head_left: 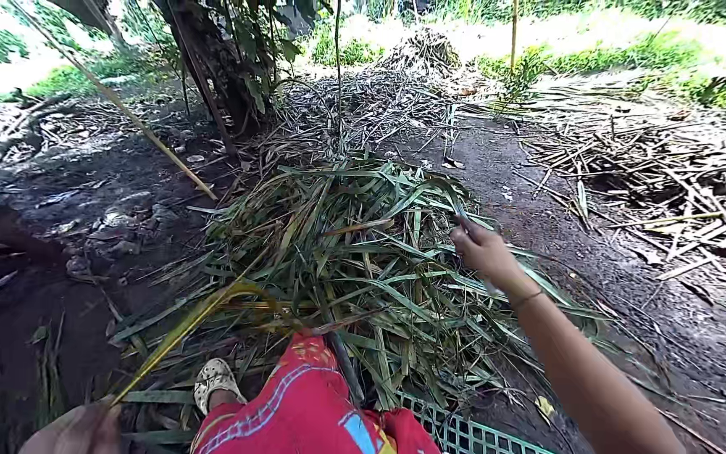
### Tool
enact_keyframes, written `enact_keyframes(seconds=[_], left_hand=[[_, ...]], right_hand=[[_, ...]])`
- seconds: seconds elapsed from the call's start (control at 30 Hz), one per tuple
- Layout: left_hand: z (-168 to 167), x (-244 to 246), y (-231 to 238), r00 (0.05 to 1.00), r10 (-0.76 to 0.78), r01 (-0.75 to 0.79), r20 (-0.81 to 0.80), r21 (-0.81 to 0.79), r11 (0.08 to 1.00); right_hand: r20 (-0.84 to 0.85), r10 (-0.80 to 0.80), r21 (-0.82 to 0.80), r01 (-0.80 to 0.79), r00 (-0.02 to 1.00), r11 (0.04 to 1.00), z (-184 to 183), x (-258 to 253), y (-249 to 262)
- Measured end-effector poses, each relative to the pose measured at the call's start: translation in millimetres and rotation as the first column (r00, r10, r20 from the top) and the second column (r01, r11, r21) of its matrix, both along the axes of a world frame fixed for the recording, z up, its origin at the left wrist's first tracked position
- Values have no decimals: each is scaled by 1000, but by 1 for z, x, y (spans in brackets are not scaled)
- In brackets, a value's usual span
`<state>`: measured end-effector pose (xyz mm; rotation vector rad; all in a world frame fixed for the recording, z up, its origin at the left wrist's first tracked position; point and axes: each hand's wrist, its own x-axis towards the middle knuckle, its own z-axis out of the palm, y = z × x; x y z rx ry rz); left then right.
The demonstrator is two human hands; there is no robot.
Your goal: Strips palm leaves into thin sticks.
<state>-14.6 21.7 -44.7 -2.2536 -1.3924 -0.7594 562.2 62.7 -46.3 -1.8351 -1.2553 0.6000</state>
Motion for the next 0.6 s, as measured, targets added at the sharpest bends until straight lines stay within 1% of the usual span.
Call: enact_keyframes(seconds=[0.03, 0.07, 0.13, 0.17, 0.2, 0.27, 0.3, 0.37, 0.4, 0.47, 0.5, 0.53, 0.57, 0.6], left_hand=[[-6, 19, 8, 1000, -11, 11, 17, -2, 1000], [-9, 42, 16, 999, -47, 47, 19, 13, 999], [-12, 87, 27, 990, -140, 140, 0, 66, 988], [-14, 105, 33, 982, -187, 187, 1, 94, 978], [-15, 123, 37, 972, -234, 231, 17, 112, 967], [-21, 152, 46, 944, -320, 308, 85, 126, 943], [-25, 164, 48, 924, -356, 342, 143, 110, 933], [-28, 189, 52, 870, -390, 394, 302, 49, 918], [-26, 202, 54, 828, -385, 424, 407, -5, 906], [-16, 229, 57, 738, -336, 504, 585, -149, 851], [-6, 244, 58, 708, -286, 545, 646, -241, 803], [6, 258, 58, 689, -216, 587, 692, -358, 726], [20, 272, 59, 670, -129, 632, 731, -470, 616], [30, 286, 62, 630, -32, 686, 776, -537, 490]], right_hand=[[-125, 108, 5, -108, 986, 994, 0, -28, -6], [-244, 204, 27, -204, 948, 979, 2, -55, -11], [-441, 331, 140, -300, 835, 944, 7, -100, -17], [-511, 361, 206, -296, 780, 933, 8, -115, -17], [-577, 366, 272, -251, 730, 929, 10, -126, -16], [-657, 332, 369, -96, 676, 924, 13, -136, -11], [-676, 307, 394, -24, 670, 919, 15, -136, -10], [-674, 297, 440, 44, 677, 897, 20, -128, -9], [-657, 310, 470, 52, 687, 881, 22, -121, -10], [-574, 362, 544, 11, 735, 839, 25, -108, -14], [-517, 389, 573, -29, 762, 819, 27, -101, -17], [-462, 410, 591, -71, 786, 803, 29, -96, -21], [-409, 427, 606, -109, 806, 788, 31, -92, -24], [-364, 426, 610, -134, 828, 781, 32, -88, -27]])
